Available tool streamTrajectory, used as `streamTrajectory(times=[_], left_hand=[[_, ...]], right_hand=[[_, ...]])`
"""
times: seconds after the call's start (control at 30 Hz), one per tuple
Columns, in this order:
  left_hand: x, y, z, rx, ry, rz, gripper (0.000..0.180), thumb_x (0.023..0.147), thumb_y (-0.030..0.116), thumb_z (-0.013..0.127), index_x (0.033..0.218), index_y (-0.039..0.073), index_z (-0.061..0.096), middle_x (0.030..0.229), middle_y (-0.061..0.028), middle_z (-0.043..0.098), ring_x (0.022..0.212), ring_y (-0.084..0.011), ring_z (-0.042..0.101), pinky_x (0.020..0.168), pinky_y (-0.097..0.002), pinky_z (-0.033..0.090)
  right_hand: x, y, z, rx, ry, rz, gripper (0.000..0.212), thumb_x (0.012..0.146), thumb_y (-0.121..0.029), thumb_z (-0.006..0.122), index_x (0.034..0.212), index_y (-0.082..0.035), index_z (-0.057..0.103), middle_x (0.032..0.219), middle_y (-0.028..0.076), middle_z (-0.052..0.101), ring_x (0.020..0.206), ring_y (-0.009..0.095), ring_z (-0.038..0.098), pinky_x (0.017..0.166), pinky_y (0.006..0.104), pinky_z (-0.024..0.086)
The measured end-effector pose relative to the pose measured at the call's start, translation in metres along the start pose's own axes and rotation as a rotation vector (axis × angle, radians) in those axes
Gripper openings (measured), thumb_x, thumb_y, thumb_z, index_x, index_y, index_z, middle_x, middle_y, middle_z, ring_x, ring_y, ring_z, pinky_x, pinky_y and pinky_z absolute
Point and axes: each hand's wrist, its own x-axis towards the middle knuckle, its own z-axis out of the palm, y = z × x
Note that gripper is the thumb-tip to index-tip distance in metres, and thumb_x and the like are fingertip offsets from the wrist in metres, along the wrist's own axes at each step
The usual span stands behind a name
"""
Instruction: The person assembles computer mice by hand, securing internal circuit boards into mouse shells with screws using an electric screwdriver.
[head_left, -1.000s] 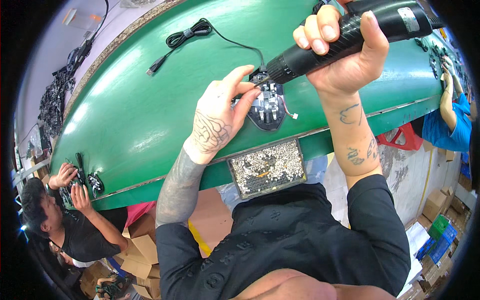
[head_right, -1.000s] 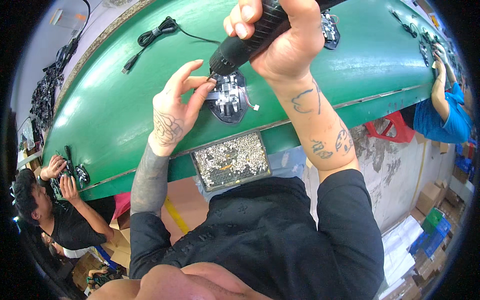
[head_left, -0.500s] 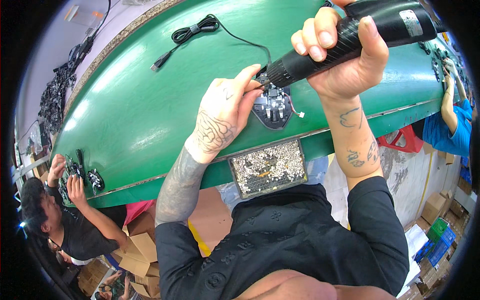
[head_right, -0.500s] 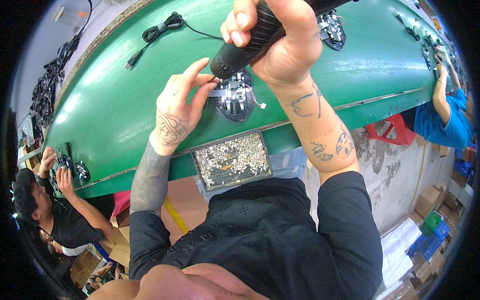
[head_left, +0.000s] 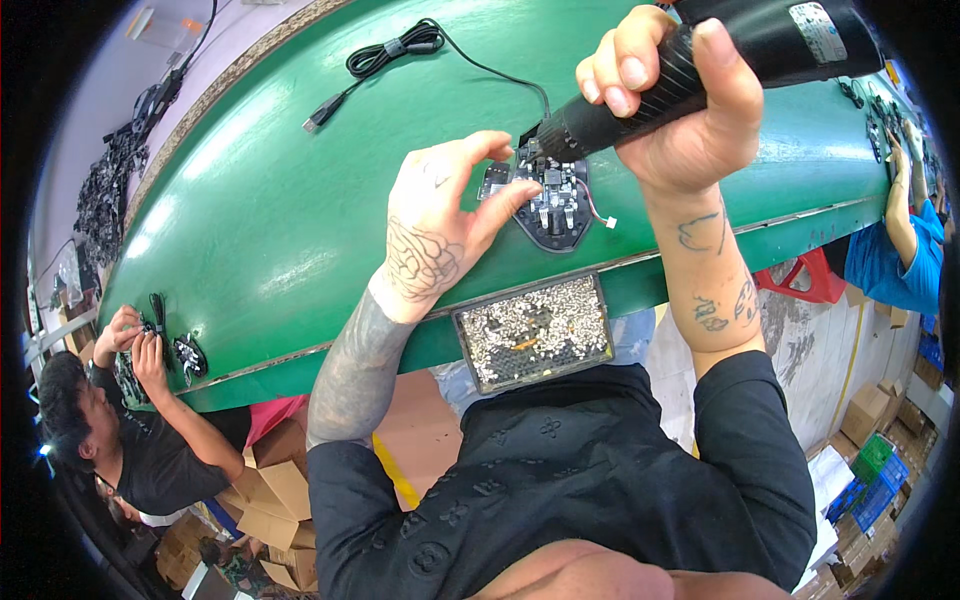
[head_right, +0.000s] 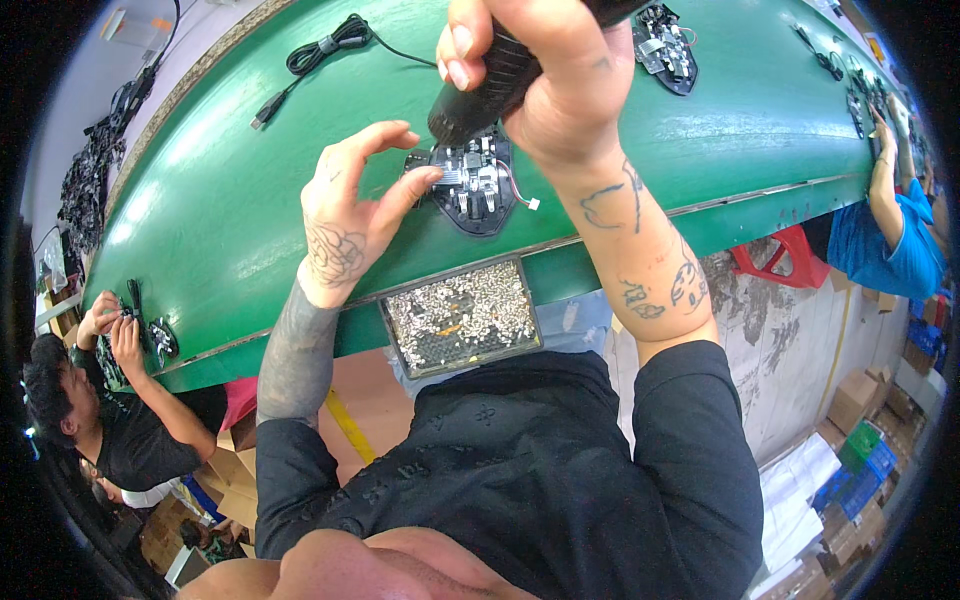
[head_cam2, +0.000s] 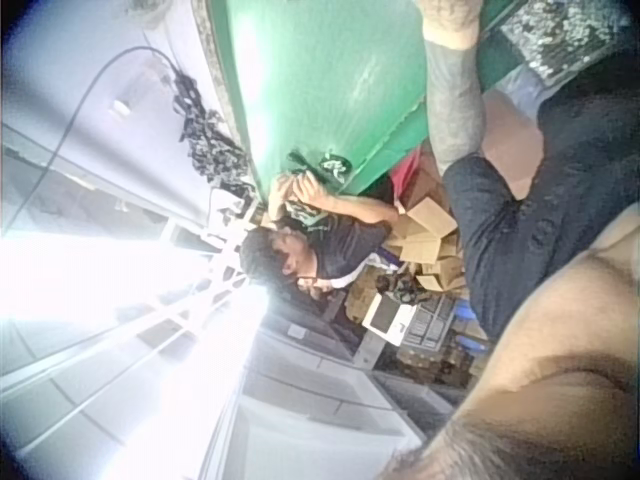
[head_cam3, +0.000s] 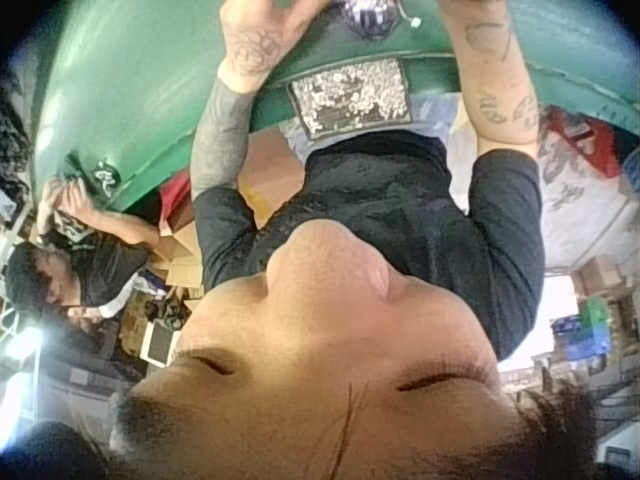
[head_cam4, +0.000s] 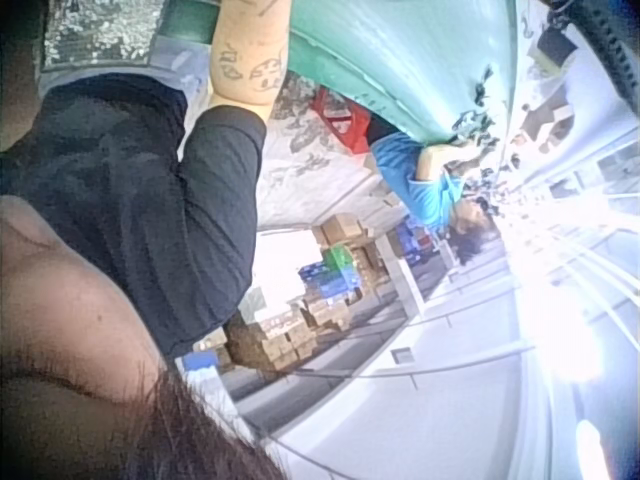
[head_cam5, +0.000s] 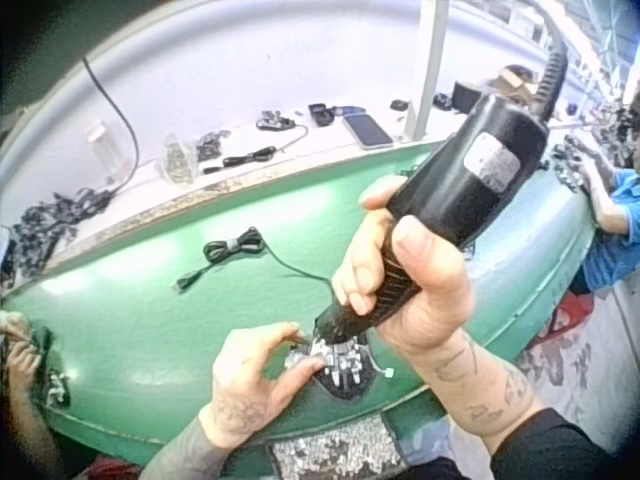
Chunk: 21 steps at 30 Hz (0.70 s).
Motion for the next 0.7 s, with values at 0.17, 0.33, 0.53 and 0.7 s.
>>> streamTrajectory(times=[0.17,0.33,0.53,0.7], left_hand=[[-0.005,-0.004,0.001,0.118,-0.277,0.101,0.032,0.075,0.024,0.080,0.101,0.010,0.067,0.101,-0.0032,0.065,0.096,-0.0234,0.063,0.086,-0.0373,0.046],[-0.006,-0.002,0.004,0.153,-0.351,0.111,0.031,0.078,0.022,0.078,0.104,0.011,0.069,0.106,-0.0035,0.064,0.104,-0.0234,0.061,0.090,-0.0377,0.045],[-0.007,-0.002,0.006,0.143,-0.337,0.147,0.034,0.076,0.021,0.077,0.106,0.010,0.066,0.107,-0.0039,0.061,0.103,-0.0231,0.059,0.090,-0.0388,0.045],[-0.009,-0.003,0.009,0.131,-0.334,0.142,0.034,0.076,0.020,0.077,0.107,0.010,0.066,0.109,-0.0039,0.061,0.104,-0.0227,0.059,0.091,-0.0390,0.045]], right_hand=[[-0.003,-0.004,0.011,-0.201,0.074,0.033,0.034,0.090,-0.011,0.063,0.117,0.004,0.048,0.072,0.008,0.058,0.057,0.015,0.056,0.057,0.0302,0.050],[-0.006,0.003,0.009,-0.259,0.064,0.131,0.033,0.084,-0.001,0.064,0.113,0.007,0.049,0.074,0.008,0.060,0.057,0.014,0.057,0.054,0.0278,0.049],[-0.006,0.003,0.009,-0.297,0.034,0.125,0.033,0.083,0.002,0.065,0.113,0.007,0.051,0.074,0.007,0.061,0.057,0.013,0.058,0.053,0.0272,0.048],[-0.007,0.003,0.011,-0.305,0.025,0.120,0.032,0.084,0.004,0.063,0.113,0.007,0.052,0.074,0.007,0.062,0.057,0.012,0.057,0.053,0.0261,0.048]])
